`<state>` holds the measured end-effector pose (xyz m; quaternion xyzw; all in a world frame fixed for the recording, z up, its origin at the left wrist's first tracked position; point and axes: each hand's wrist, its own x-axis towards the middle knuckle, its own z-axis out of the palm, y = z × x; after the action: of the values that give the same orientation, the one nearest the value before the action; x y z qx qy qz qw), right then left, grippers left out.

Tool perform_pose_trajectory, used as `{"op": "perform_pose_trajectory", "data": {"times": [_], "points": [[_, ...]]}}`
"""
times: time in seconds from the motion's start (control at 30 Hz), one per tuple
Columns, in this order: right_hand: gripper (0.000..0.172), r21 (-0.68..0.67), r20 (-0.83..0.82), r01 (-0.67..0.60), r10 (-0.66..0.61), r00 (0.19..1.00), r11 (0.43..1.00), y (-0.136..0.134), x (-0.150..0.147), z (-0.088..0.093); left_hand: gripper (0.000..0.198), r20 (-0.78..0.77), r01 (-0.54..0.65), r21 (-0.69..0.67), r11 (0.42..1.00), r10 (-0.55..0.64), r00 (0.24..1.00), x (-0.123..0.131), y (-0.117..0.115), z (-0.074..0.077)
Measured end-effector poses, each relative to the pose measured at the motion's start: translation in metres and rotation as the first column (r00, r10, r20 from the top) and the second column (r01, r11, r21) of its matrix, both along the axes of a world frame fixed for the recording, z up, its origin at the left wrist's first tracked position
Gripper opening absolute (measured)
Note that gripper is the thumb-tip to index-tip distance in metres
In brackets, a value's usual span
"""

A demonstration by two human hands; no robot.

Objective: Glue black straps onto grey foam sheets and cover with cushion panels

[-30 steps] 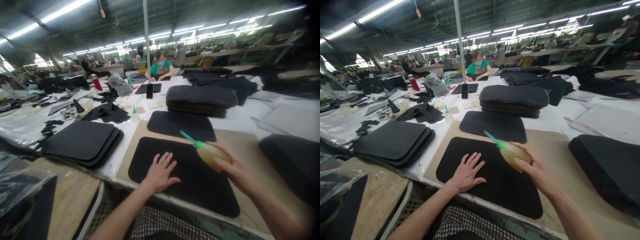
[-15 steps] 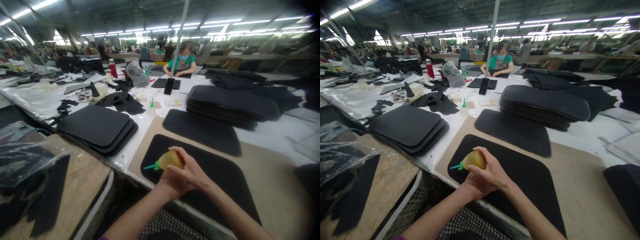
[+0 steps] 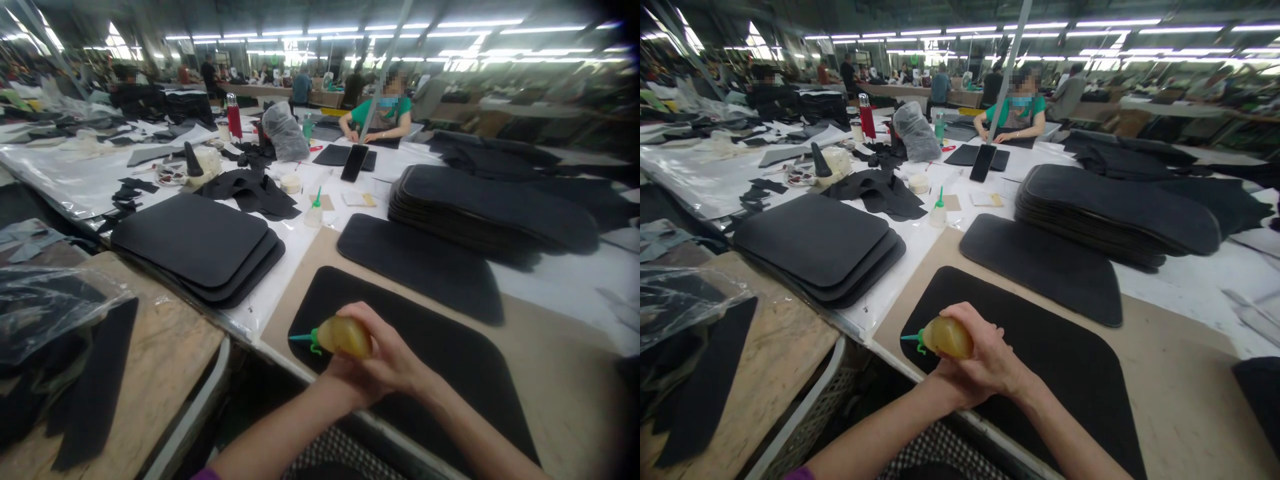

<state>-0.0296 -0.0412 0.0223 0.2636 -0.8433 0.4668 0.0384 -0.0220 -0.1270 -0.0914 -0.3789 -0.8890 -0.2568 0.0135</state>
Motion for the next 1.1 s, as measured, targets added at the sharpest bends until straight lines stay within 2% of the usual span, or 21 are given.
{"op": "perform_pose_trajectory", "data": {"times": [0.1,0.2,0.33,0.53,0.63,0.8,0.97,1.1], "points": [[0.049,0.043,0.022,-0.053,0.052,0.998,0.998,0.003,-0.002,-0.001,0.060,-0.032,0.056,0.036,0.998,-0.055,0.998,-0.002,0.000,0.001],[0.055,0.071,-0.003,-0.095,0.096,0.995,0.993,0.009,-0.007,-0.005,0.064,-0.046,0.098,0.040,0.994,-0.096,0.994,-0.004,-0.004,0.010],[0.063,0.063,-0.067,-0.065,0.069,0.995,0.996,0.018,-0.017,-0.015,0.058,-0.057,0.202,-0.040,0.979,-0.204,0.977,-0.006,-0.009,0.023],[0.054,0.080,-0.134,0.149,-0.138,0.981,0.986,0.025,-0.034,-0.025,0.056,-0.092,0.206,-0.054,0.977,-0.210,0.973,-0.009,-0.012,0.029],[0.048,0.099,-0.204,0.256,-0.232,0.951,0.962,0.028,-0.041,-0.027,0.058,-0.142,0.225,-0.052,0.973,-0.231,0.963,-0.011,-0.013,0.038],[0.046,0.134,-0.307,0.411,-0.356,0.882,0.902,0.035,-0.056,-0.035,0.059,-0.130,0.227,-0.049,0.973,-0.232,0.964,-0.013,-0.015,0.049],[0.045,0.133,-0.362,0.515,-0.443,0.820,0.847,0.042,-0.067,-0.044,0.058,-0.107,0.229,-0.039,0.973,-0.232,0.967,-0.013,-0.014,0.050],[0.043,0.123,-0.359,0.555,-0.484,0.798,0.823,0.051,-0.061,-0.040,0.058,-0.110,0.214,-0.040,0.976,-0.217,0.970,-0.011,-0.011,0.051]]}}
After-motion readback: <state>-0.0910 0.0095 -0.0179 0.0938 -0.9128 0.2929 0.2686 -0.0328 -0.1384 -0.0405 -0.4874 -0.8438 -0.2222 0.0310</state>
